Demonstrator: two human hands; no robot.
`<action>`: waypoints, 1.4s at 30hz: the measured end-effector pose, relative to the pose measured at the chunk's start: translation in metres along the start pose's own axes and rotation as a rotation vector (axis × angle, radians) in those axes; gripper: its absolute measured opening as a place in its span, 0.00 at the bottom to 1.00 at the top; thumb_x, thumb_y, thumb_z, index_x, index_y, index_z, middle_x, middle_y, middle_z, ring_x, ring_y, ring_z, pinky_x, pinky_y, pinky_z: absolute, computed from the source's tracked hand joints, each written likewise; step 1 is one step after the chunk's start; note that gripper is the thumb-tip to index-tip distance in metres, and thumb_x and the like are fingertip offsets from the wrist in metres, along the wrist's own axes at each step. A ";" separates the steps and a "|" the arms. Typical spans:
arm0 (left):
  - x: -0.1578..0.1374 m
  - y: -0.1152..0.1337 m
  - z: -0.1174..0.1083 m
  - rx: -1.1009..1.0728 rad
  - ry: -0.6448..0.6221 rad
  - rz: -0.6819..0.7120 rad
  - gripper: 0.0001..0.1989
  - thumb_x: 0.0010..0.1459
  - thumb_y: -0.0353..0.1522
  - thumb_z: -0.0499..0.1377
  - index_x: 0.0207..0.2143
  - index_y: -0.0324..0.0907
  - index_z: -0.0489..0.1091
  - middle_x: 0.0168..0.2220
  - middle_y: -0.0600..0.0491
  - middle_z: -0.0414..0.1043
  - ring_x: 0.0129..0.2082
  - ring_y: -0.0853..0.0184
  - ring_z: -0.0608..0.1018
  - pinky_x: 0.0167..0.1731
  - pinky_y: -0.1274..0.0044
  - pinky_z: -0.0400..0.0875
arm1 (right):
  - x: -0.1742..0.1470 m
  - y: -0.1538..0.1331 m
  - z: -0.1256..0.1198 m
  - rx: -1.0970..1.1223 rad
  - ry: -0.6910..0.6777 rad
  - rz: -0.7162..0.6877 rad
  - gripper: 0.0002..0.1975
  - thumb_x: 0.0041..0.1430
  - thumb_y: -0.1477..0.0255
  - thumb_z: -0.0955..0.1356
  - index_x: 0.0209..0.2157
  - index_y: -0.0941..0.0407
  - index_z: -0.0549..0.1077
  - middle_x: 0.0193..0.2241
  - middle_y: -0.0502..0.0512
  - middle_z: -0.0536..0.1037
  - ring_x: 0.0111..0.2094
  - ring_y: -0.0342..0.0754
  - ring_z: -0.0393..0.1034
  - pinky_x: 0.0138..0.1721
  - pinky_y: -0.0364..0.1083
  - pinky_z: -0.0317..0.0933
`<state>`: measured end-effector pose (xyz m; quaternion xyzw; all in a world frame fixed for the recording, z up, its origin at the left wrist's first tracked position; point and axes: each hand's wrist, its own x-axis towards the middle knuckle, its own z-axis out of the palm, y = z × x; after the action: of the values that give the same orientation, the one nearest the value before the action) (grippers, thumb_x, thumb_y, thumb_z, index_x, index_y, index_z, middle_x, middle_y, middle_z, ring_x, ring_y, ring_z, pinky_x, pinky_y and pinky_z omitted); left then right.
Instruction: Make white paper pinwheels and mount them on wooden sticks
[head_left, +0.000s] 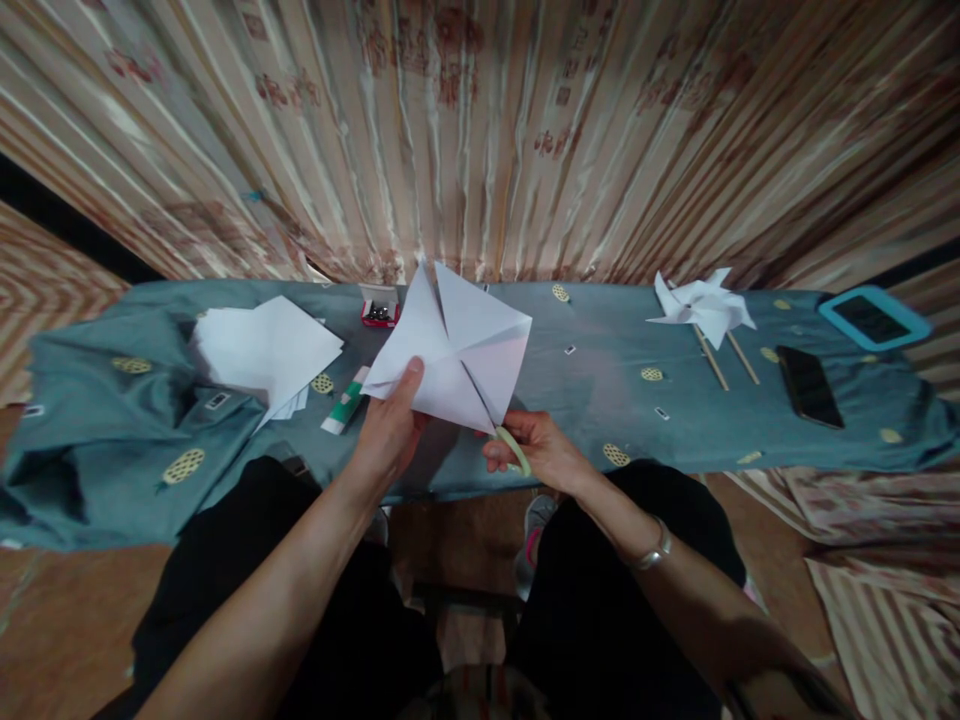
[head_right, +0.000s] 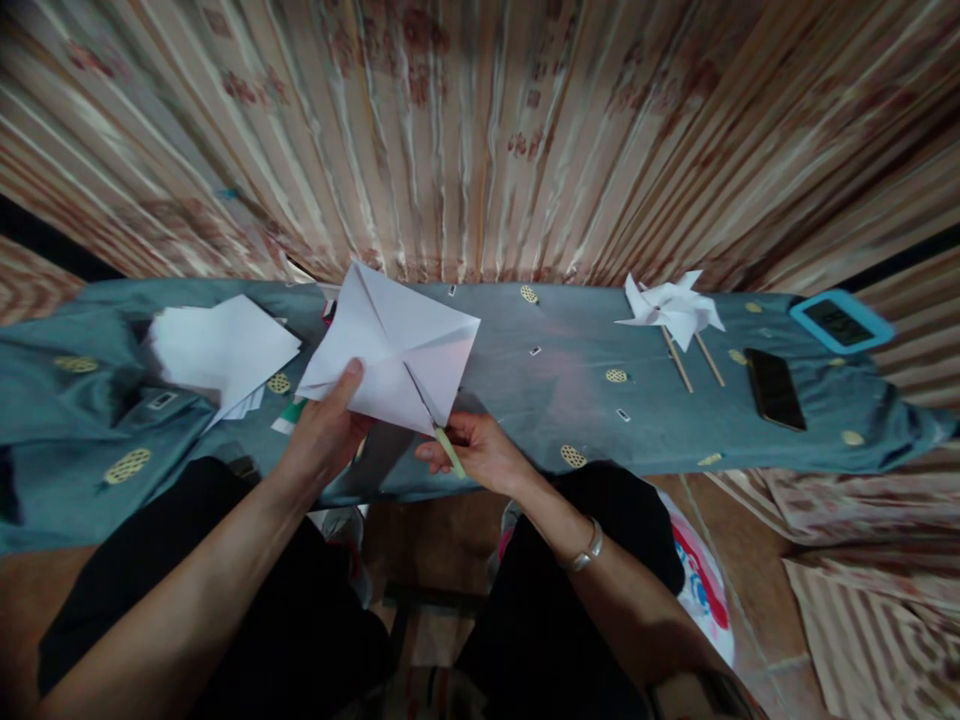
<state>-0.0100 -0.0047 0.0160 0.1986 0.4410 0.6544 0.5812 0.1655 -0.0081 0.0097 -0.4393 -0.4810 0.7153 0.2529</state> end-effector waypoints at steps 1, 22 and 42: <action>0.000 0.000 0.000 0.002 0.003 0.001 0.18 0.60 0.32 0.60 0.53 0.42 0.68 0.52 0.48 0.74 0.47 0.64 0.78 0.47 0.74 0.75 | 0.000 0.000 0.000 0.001 0.003 0.000 0.22 0.32 0.59 0.79 0.27 0.59 0.75 0.16 0.46 0.74 0.17 0.37 0.63 0.20 0.39 0.57; 0.005 0.007 0.001 -0.027 0.085 0.029 0.16 0.61 0.29 0.59 0.52 0.42 0.69 0.53 0.48 0.74 0.51 0.64 0.76 0.50 0.74 0.74 | -0.003 0.003 -0.003 -0.096 -0.099 -0.008 0.28 0.40 0.52 0.76 0.34 0.60 0.73 0.22 0.50 0.76 0.22 0.40 0.67 0.25 0.41 0.62; 0.004 0.005 -0.012 0.194 -0.073 -0.117 0.16 0.48 0.30 0.67 0.41 0.35 0.75 0.39 0.45 0.79 0.41 0.59 0.80 0.44 0.72 0.75 | -0.009 -0.013 -0.076 -0.140 0.422 -0.337 0.22 0.42 0.59 0.76 0.38 0.54 0.74 0.30 0.50 0.78 0.29 0.43 0.69 0.32 0.44 0.62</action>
<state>-0.0233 -0.0049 0.0129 0.2514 0.4917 0.5659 0.6122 0.2355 0.0263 0.0136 -0.5088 -0.5321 0.5209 0.4320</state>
